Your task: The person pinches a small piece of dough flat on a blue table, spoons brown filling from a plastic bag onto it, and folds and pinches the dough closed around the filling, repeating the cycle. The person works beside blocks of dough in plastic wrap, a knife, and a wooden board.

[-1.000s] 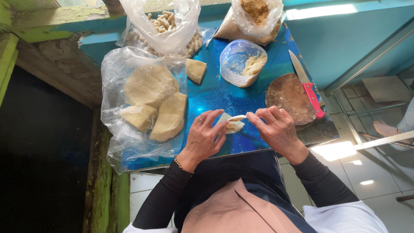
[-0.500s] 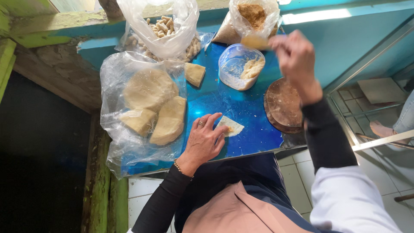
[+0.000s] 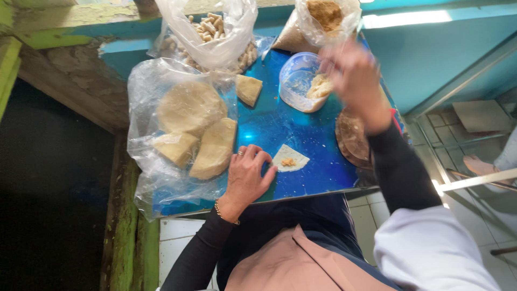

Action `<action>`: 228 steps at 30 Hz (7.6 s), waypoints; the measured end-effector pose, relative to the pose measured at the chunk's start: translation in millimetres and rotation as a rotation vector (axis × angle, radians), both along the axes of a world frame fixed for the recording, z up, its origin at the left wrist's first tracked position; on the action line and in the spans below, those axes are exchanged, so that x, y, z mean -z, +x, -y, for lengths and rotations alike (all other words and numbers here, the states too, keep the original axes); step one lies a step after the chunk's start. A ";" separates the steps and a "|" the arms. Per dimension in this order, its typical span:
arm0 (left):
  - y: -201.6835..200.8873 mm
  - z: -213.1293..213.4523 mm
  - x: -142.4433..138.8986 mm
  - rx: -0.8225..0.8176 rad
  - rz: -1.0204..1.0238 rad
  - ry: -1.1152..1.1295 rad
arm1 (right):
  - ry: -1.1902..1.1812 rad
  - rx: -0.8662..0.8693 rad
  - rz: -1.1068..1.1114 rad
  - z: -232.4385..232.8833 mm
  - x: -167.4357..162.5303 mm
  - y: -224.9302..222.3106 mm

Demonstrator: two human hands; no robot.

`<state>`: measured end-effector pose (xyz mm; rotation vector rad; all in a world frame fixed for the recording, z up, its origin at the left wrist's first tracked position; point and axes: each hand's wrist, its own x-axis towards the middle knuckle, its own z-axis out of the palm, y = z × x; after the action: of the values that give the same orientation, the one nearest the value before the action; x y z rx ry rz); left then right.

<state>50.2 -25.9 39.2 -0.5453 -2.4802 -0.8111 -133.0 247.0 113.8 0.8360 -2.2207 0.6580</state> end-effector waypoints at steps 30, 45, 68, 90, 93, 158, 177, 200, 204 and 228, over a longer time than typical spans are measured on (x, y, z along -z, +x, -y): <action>7.1 -13.3 1.9 0.192 -0.061 0.070 | -0.125 0.185 0.559 41.3 75.4 176.1; 7.4 -11.6 6.1 0.217 -0.071 -0.017 | -0.130 -0.002 0.312 50.5 75.1 190.2; -30.4 -26.7 18.0 0.052 0.324 0.230 | -0.074 -0.081 0.890 45.1 82.5 126.2; -12.8 -28.8 20.2 0.089 0.139 0.221 | 0.005 -0.061 0.685 47.9 81.6 123.4; -7.5 -26.7 21.3 0.157 -0.065 0.104 | 0.010 -0.018 0.613 49.9 78.1 132.1; -12.9 -21.8 1.4 -0.052 0.158 0.278 | -0.071 0.055 -0.193 177.5 -16.4 -35.4; -11.8 -18.7 0.7 -0.108 0.135 0.292 | -0.357 0.184 0.539 176.7 53.1 -86.1; -5.8 -13.8 0.2 0.053 -0.111 -0.056 | 0.245 -0.411 0.059 25.5 72.0 146.0; -3.4 -12.0 -0.7 0.067 -0.126 -0.101 | 0.023 -0.244 0.179 13.1 58.4 128.6; 2.8 -11.1 -3.4 0.100 -0.134 -0.033 | 0.462 -0.031 0.287 1.3 21.8 -3.9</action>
<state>52.9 -14.8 42.6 -0.7160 -2.3629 -0.7473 -136.8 245.7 92.0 1.0546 -2.6796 0.2887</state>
